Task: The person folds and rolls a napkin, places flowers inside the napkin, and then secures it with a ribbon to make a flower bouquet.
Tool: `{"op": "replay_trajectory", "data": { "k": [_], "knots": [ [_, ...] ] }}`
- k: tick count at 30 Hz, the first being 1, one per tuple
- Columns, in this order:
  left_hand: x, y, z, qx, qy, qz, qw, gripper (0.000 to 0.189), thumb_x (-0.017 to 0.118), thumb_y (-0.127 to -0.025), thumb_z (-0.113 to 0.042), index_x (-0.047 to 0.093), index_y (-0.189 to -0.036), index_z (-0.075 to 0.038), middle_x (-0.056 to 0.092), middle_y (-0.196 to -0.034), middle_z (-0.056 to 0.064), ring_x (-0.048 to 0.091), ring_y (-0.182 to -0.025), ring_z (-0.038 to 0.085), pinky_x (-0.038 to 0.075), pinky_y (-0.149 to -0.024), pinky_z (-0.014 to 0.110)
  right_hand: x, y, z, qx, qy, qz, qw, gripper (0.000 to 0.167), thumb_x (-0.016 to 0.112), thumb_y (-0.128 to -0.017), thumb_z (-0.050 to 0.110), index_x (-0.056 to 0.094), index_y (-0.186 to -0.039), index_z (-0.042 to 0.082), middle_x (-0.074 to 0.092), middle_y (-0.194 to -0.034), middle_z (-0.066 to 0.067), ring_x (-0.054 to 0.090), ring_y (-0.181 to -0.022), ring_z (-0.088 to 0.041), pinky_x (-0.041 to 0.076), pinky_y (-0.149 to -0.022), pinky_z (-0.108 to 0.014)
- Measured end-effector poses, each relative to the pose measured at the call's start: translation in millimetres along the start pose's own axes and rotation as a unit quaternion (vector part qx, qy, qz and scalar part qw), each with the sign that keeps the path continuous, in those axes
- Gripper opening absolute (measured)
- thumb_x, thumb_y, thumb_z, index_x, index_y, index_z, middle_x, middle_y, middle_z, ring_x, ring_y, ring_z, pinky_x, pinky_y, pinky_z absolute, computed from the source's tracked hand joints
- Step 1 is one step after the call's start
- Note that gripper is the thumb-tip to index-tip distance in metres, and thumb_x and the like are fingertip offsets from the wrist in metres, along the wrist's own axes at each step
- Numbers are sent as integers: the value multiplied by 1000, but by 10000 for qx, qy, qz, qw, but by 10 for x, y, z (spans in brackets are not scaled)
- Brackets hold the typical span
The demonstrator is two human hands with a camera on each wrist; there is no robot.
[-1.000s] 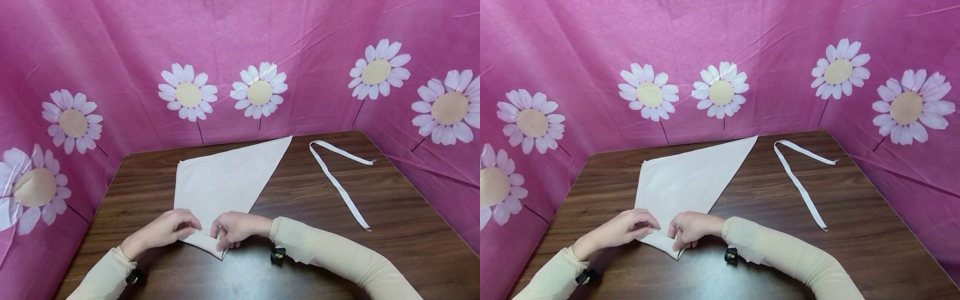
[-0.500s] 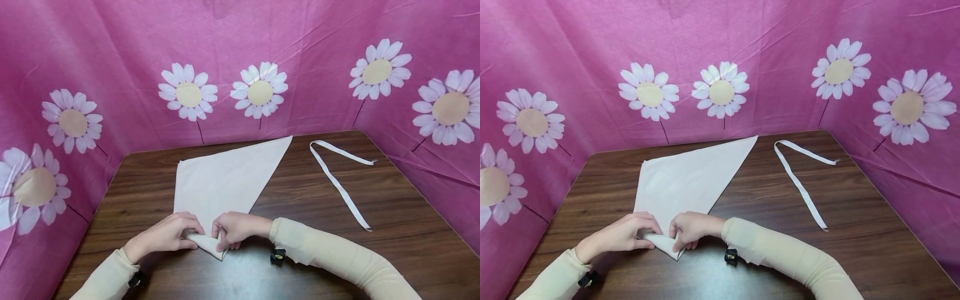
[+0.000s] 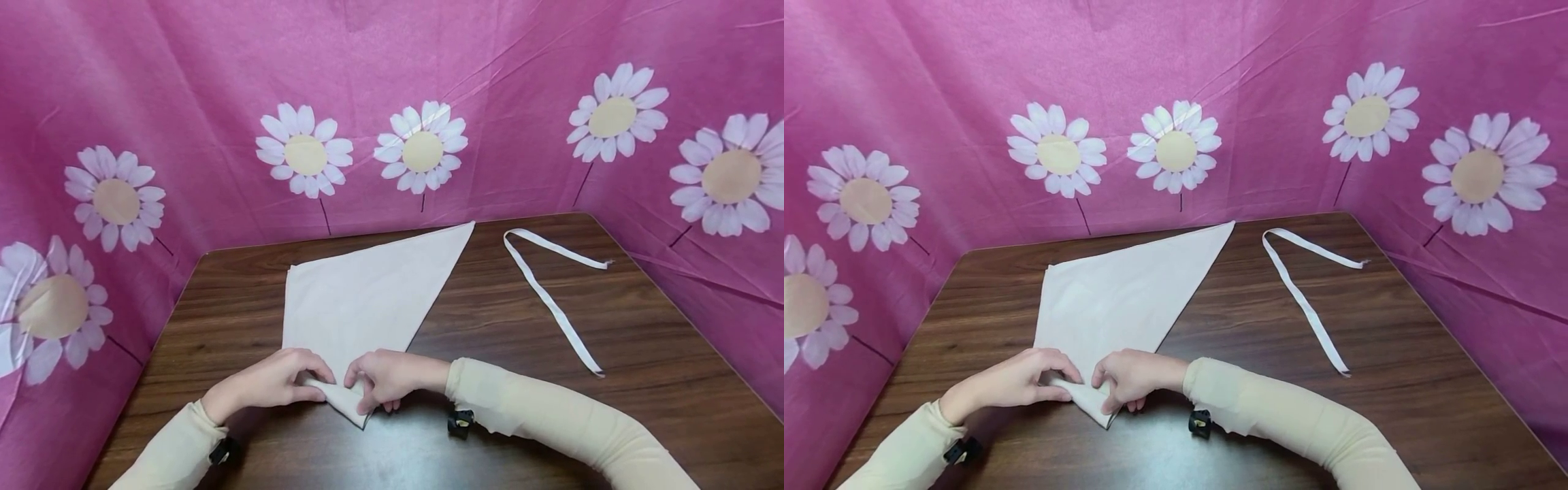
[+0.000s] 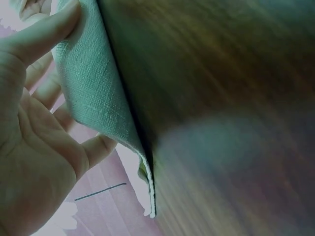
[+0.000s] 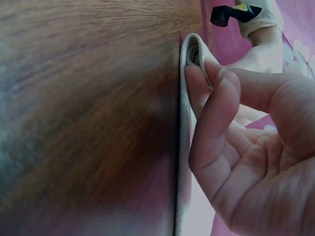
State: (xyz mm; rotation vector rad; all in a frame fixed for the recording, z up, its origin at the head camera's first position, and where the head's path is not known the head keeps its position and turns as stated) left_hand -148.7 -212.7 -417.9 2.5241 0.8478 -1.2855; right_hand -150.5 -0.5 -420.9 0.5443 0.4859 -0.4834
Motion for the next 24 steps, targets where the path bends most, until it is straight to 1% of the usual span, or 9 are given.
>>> {"op": "replay_trajectory", "data": {
  "k": [3,7,11,13,14,17,20,22,24],
  "knots": [
    [-23,-9,-8,-26,84,89,9999,15,76,-93,-21,74,-108,-21,71,-101,-15,62,-91,4,52,-80,28,3,8,11,-22,183,-43,9998,29,81,-87,11,62,-109,12,65,-59,5,53,-38,-7,51,-42,-26],
    [-43,-27,-12,-19,-5,184,9998,13,74,-95,-23,75,-108,-20,71,-102,-15,63,-93,4,52,-82,29,-17,17,10,-39,725,-177,9972,28,84,-86,18,59,-99,17,62,-57,9,54,-38,-7,50,-42,-25],
    [-60,-59,0,71,-25,239,9997,12,71,-97,-23,76,-108,-18,72,-101,-13,64,-92,3,53,-82,28,-92,19,4,-285,1585,-589,9852,24,85,-83,21,62,-91,19,57,-58,13,54,-51,-2,47,-55,-20],
    [-68,-74,13,116,55,269,9996,12,70,-98,-22,76,-108,-17,73,-100,-12,63,-91,1,53,-81,27,-130,17,9,-474,1858,-856,9777,20,84,-83,20,65,-89,20,56,-62,16,53,-59,0,44,-60,-19],
    [-70,-81,21,124,90,287,9995,12,69,-99,-21,76,-108,-17,73,-100,-11,63,-91,1,54,-81,27,-142,15,12,-578,1912,-970,9751,17,83,-84,20,66,-89,20,56,-64,18,53,-63,2,43,-63,-19],
    [-71,-95,39,123,239,355,9990,15,68,-100,-19,75,-111,-14,73,-103,-10,64,-92,1,54,-82,27,-145,16,34,-782,1769,-1122,9747,12,79,-88,23,70,-93,18,59,-68,20,55,-66,5,44,-67,-17],
    [-69,-108,46,96,330,383,9987,19,66,-100,-17,73,-117,-9,74,-108,-6,65,-95,3,55,-83,29,-101,17,55,-888,1649,-1094,9762,27,80,-88,36,71,-100,14,59,-67,21,54,-64,8,44,-67,-14],
    [-67,-119,52,70,329,383,9987,22,66,-101,-16,70,-120,-7,74,-106,-5,64,-93,3,55,-82,29,-62,15,64,-892,1691,-1069,9757,37,83,-84,43,71,-101,12,57,-66,20,52,-61,7,43,-65,-13],
    [-66,-130,57,26,306,370,9988,24,66,-100,-16,69,-122,-6,73,-102,-7,63,-91,2,55,-81,29,-28,7,71,-865,1802,-1078,9739,42,85,-81,46,71,-102,12,55,-65,20,51,-60,7,42,-62,-13]
  ]
}}
Point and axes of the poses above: each hand's wrist, its own y-axis away from the middle knuckle, its own x-axis out of the palm, z = x × y, the point moved 3 cm from there along -y, towards the middle knuckle
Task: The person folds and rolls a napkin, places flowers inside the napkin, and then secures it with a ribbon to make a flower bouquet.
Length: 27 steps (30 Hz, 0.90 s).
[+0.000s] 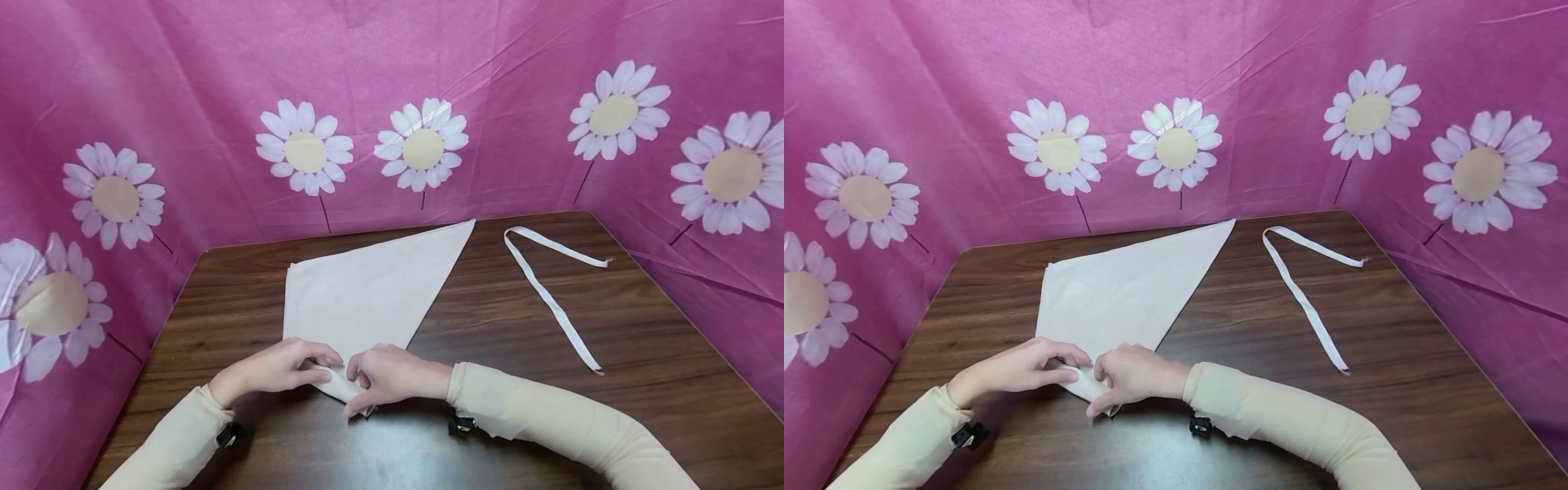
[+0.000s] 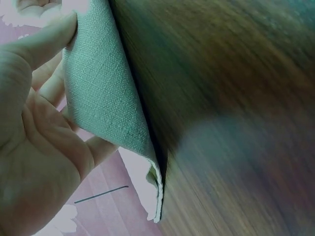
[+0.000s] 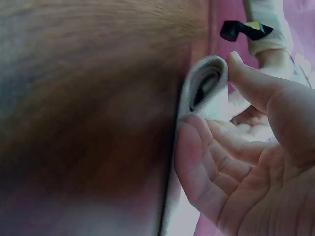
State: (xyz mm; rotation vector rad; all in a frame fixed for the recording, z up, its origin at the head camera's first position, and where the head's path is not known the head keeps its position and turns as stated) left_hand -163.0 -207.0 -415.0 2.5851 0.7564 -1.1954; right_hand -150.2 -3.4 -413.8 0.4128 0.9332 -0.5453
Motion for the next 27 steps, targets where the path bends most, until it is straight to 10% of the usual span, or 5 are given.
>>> {"op": "replay_trajectory", "data": {
  "k": [12,27],
  "knots": [
    [-13,4,61,-887,-144,-323,9954,22,64,-102,-27,72,-116,-11,71,-111,-6,64,-103,11,52,-91,34,-4,-15,15,349,-144,115,9992,32,82,-86,27,69,-111,10,55,-61,17,53,-58,3,43,-62,-16],
    [-67,71,98,-957,-897,-789,9882,12,72,-96,-18,73,-106,-11,65,-95,-9,60,-86,9,51,-78,31,-69,-25,-105,553,-368,402,9970,19,78,-90,27,68,-100,14,57,-57,12,55,-52,-1,44,-62,-20]
  ]
}}
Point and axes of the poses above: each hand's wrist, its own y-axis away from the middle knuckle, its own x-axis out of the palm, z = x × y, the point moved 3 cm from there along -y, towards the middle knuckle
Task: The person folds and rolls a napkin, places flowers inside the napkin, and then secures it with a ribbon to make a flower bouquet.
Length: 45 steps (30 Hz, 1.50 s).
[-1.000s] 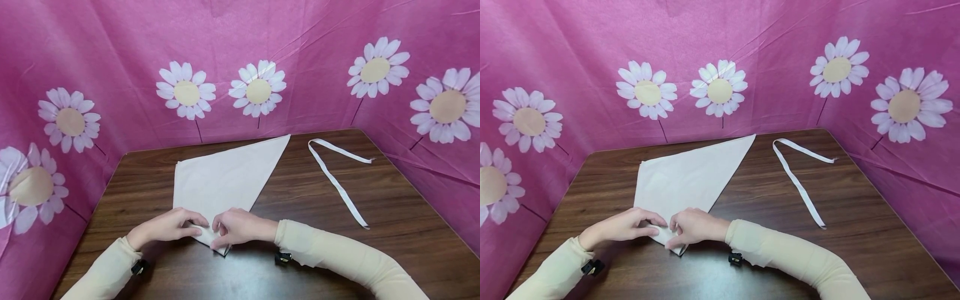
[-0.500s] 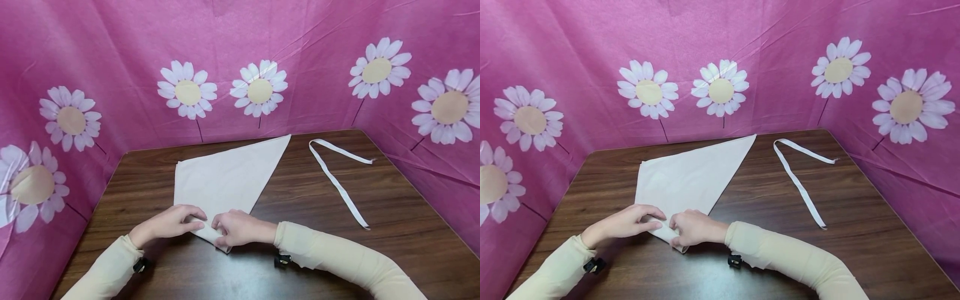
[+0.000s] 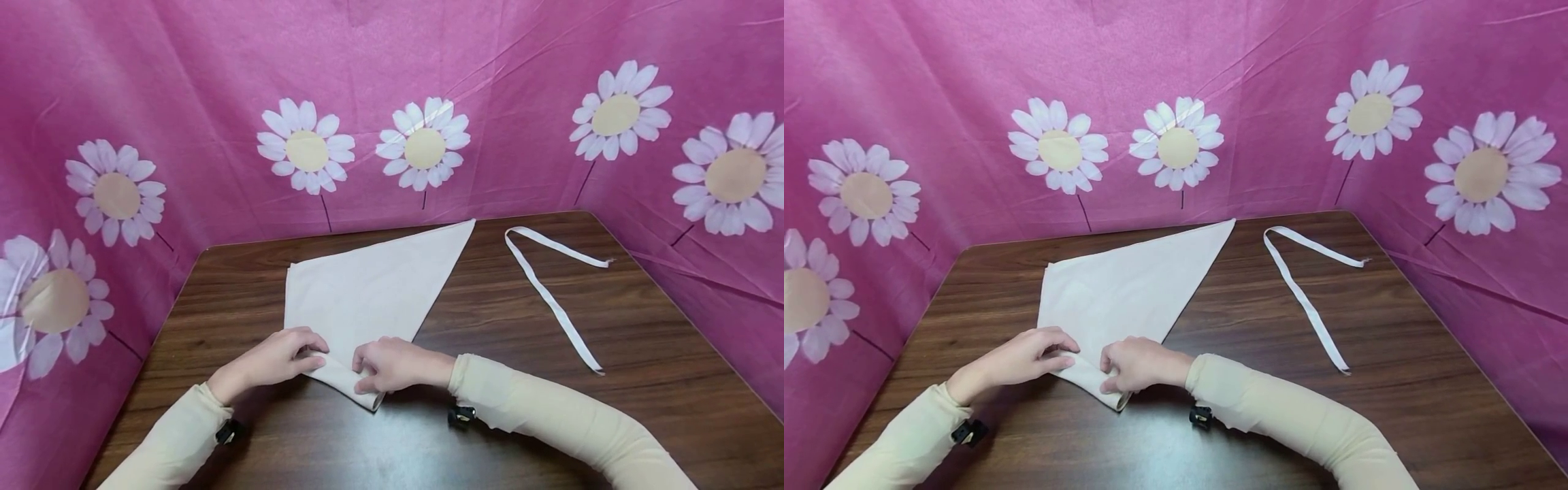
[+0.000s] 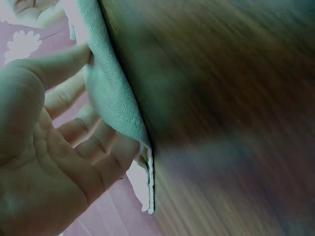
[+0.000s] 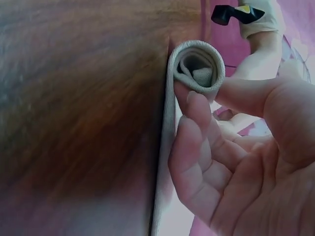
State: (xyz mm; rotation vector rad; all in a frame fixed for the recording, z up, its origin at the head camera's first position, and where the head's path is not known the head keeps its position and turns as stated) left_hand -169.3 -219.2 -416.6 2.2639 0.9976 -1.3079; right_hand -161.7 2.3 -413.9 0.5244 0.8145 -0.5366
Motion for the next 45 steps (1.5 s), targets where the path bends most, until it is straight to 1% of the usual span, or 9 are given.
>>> {"op": "replay_trajectory", "data": {
  "k": [5,9,13,17,24,30,34,40,45],
  "knots": [
    [-34,23,23,-128,-313,-177,9993,11,75,-93,-13,73,-104,-10,64,-92,-7,58,-80,7,50,-72,29,12,-6,-48,209,-74,81,9997,21,80,-89,29,65,-95,16,57,-51,11,57,-44,-5,46,-60,-20],
    [-37,23,-28,230,-537,-330,9977,19,75,-88,-3,73,-106,-11,64,-98,-3,58,-84,11,50,-75,31,26,-14,-80,273,-336,166,9989,23,82,-88,28,63,-93,16,60,-51,9,59,-42,-9,48,-61,-19],
    [-3,1,-141,823,-285,-60,9962,36,72,-81,1,72,-112,-15,64,-108,-5,57,-99,12,49,-85,33,32,-16,-83,353,-479,246,9979,25,82,-88,28,60,-89,17,61,-53,6,60,-43,-11,49,-56,-20],
    [45,-26,-232,1026,-155,359,9940,36,82,-79,-9,72,-113,-17,64,-108,-8,56,-98,10,48,-84,30,44,-21,-65,329,-390,233,9984,26,82,-88,30,58,-83,19,61,-53,8,60,-44,-9,48,-54,-20],
    [106,-95,-250,878,-400,558,9938,27,85,-82,-12,75,-106,-18,65,-102,-10,56,-92,8,48,-82,27,-21,42,3,-27,316,-203,9993,26,84,-83,38,63,-82,23,57,-59,19,55,-57,2,43,-58,-19],
    [93,-153,-257,826,-174,580,9947,19,76,-92,-12,76,-109,-17,68,-102,-12,60,-93,5,51,-84,29,-140,175,105,-663,485,-788,9935,36,87,-81,36,69,-104,15,64,-87,9,55,-77,-2,47,-74,-22],
    [86,-179,-268,669,-28,583,9960,18,71,-96,-13,75,-113,-16,69,-104,-11,62,-95,6,52,-85,31,-95,220,114,-723,517,-916,9918,48,88,-80,37,67,-115,13,64,-104,3,54,-87,-5,47,-82,-24],
    [87,-210,-280,471,-76,605,9970,18,66,-99,-12,74,-115,-17,69,-106,-10,63,-100,5,52,-89,33,-8,244,76,-694,566,-1019,9907,47,90,-78,34,66,-113,13,63,-105,5,50,-84,-3,46,-80,-21],
    [92,-227,-294,528,-36,628,9966,17,64,-101,-12,74,-115,-15,70,-107,-7,63,-101,7,53,-89,34,18,250,41,-748,556,-1121,9893,37,86,-82,23,66,-111,13,61,-96,5,50,-81,-4,45,-75,-22]
  ]
}}
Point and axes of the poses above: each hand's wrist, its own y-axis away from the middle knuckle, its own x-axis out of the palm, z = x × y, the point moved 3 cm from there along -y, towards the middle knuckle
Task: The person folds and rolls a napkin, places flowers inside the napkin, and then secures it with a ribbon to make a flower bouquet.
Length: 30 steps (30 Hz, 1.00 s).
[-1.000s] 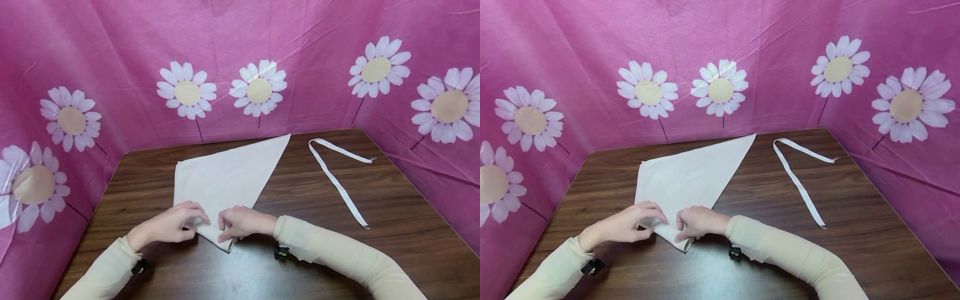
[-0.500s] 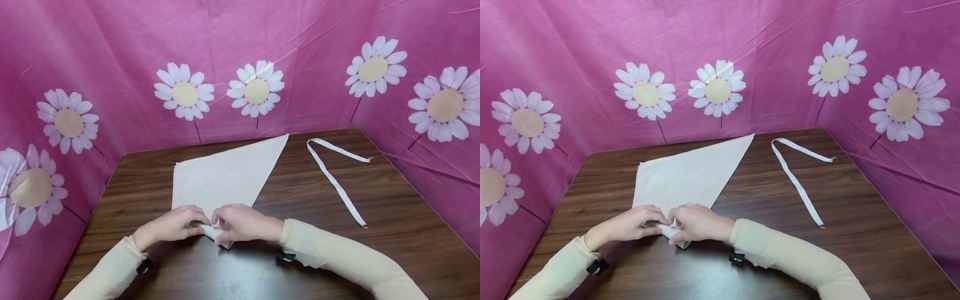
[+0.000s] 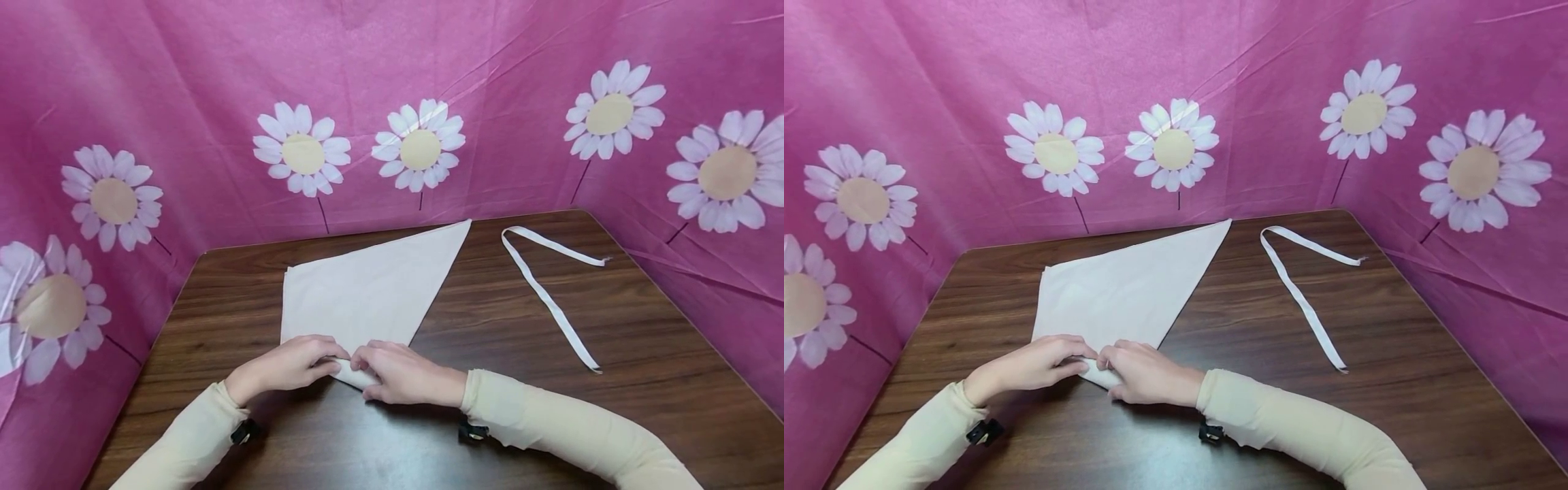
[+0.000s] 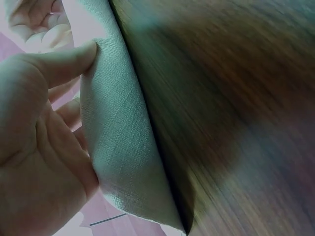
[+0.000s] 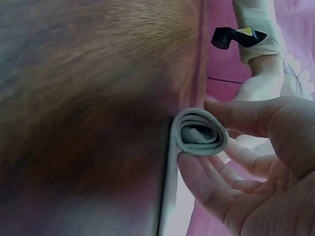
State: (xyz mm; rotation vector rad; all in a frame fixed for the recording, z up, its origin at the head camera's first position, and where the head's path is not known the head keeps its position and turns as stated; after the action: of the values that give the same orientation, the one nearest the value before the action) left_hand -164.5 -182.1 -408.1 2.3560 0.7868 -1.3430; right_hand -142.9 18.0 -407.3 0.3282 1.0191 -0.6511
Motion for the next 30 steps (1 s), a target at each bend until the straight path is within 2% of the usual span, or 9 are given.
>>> {"op": "replay_trajectory", "data": {
  "k": [5,9,14,17,21,22,26,30],
  "knots": [
    [7,-17,-27,27,61,-64,10000,16,65,-101,-13,74,-114,-14,70,-107,-6,64,-100,7,53,-88,33,-2,27,-64,84,-352,-3,9993,35,84,-81,13,65,-110,12,63,-92,5,56,-85,-6,47,-81,-26],
    [25,-23,-29,122,-76,-403,9991,15,69,-98,-13,73,-112,-13,69,-103,-6,62,-94,5,53,-84,31,-3,40,-109,270,-703,113,9971,35,83,-81,11,65,-110,13,67,-93,5,60,-89,-8,48,-84,-27],
    [57,-19,-50,535,-595,-932,9924,15,73,-94,-13,73,-110,-14,67,-103,-6,60,-97,11,51,-86,35,-25,43,-185,496,-1227,443,9902,32,82,-83,8,66,-110,13,69,-92,3,62,-77,-7,48,-78,-23],
    [53,-12,-70,729,-804,-1072,9883,16,75,-92,-11,73,-107,-16,66,-105,-6,58,-100,13,50,-87,35,-48,49,-236,687,-1846,674,9781,28,79,-86,6,65,-110,9,69,-89,1,65,-65,-11,54,-67,-24],
    [50,12,-82,758,-822,-941,9893,18,78,-90,-12,73,-107,-16,65,-107,-6,58,-102,14,50,-88,36,-46,79,-281,871,-2511,902,9598,19,72,-92,3,64,-109,4,70,-79,0,67,-54,-20,56,-52,-30],
    [54,21,-81,724,-813,-859,9903,20,79,-89,-14,73,-108,-16,65,-108,-6,58,-103,14,49,-89,37,-41,85,-288,874,-2544,947,9585,18,71,-92,3,63,-108,3,70,-76,0,67,-54,-20,56,-51,-31],
    [76,45,-74,549,-911,-576,9927,30,84,-84,-19,73,-112,-17,65,-111,-6,57,-107,16,48,-92,42,-27,93,-312,863,-2349,1001,9630,15,70,-94,6,63,-108,5,69,-68,1,66,-51,-19,54,-49,-28],
    [102,32,-48,541,-1039,-562,9915,34,86,-82,-14,72,-113,-16,65,-109,-6,59,-104,14,49,-90,41,-36,93,-329,866,-2133,933,9686,14,71,-94,8,64,-105,7,67,-64,-1,63,-48,-18,53,-47,-28]
  ]
}}
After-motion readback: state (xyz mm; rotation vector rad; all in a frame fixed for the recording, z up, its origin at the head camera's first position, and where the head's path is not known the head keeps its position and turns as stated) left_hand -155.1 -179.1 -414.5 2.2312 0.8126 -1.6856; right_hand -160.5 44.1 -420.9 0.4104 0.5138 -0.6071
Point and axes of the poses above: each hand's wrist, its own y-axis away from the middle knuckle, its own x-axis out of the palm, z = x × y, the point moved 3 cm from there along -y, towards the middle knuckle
